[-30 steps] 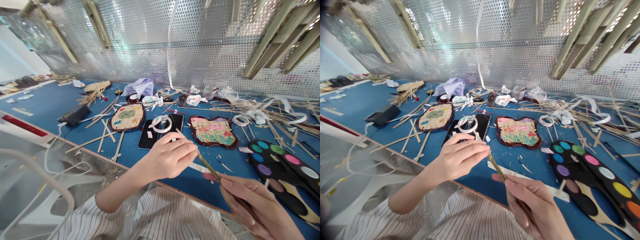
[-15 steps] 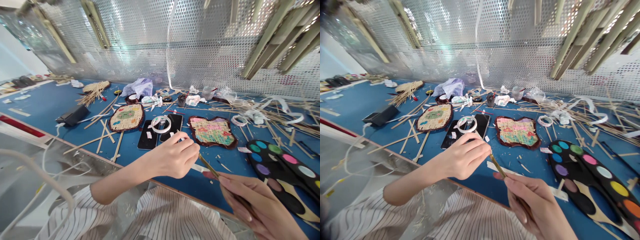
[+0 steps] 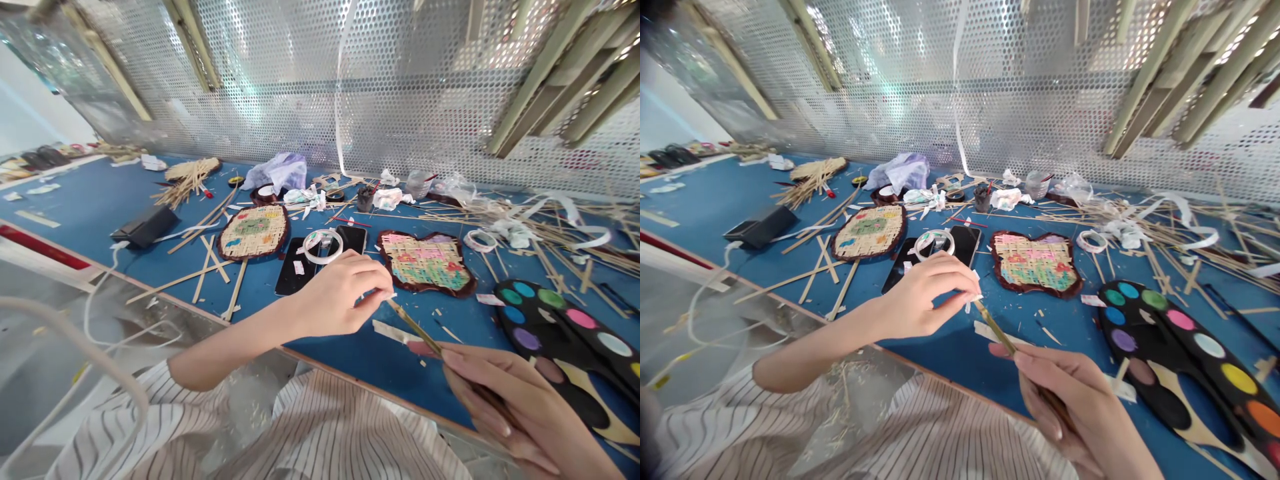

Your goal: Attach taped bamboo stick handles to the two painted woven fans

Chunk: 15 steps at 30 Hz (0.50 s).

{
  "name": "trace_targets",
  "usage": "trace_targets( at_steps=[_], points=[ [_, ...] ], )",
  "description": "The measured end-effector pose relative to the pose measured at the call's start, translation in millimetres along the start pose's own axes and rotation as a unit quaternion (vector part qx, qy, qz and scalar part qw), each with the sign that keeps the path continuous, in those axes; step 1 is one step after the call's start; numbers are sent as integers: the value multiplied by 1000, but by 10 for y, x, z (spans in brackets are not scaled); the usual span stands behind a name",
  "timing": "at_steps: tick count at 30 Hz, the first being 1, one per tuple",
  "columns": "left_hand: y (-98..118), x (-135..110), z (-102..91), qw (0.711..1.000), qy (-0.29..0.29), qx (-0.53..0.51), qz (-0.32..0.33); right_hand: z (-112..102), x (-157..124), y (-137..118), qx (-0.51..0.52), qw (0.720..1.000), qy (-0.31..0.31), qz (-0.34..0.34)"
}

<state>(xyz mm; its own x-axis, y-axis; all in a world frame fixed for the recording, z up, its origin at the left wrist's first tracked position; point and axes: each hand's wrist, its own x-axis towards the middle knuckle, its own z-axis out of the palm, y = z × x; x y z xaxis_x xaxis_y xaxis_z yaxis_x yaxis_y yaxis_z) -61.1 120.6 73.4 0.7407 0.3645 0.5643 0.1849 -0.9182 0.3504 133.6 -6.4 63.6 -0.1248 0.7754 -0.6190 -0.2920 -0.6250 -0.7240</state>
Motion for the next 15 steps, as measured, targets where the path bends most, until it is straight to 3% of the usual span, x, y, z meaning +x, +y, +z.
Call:
trace_targets(
  at_steps=[4, 6, 11, 15],
  points=[
    [-58, -6, -46, 999, -44, -29, 7, 42, -77, -54, 27, 999, 29, 9],
    [-66, -10, -64, 998, -50, 5, 27, 52, -100, -78, 25, 999, 46, 7],
    [-11, -13, -87, 984, -2, 137, 118, 52, -119, -103, 5, 999, 52, 7],
    [52, 14, -121, 970, -53, 185, 147, 83, -146, -122, -30, 999, 44, 6]
  ],
)
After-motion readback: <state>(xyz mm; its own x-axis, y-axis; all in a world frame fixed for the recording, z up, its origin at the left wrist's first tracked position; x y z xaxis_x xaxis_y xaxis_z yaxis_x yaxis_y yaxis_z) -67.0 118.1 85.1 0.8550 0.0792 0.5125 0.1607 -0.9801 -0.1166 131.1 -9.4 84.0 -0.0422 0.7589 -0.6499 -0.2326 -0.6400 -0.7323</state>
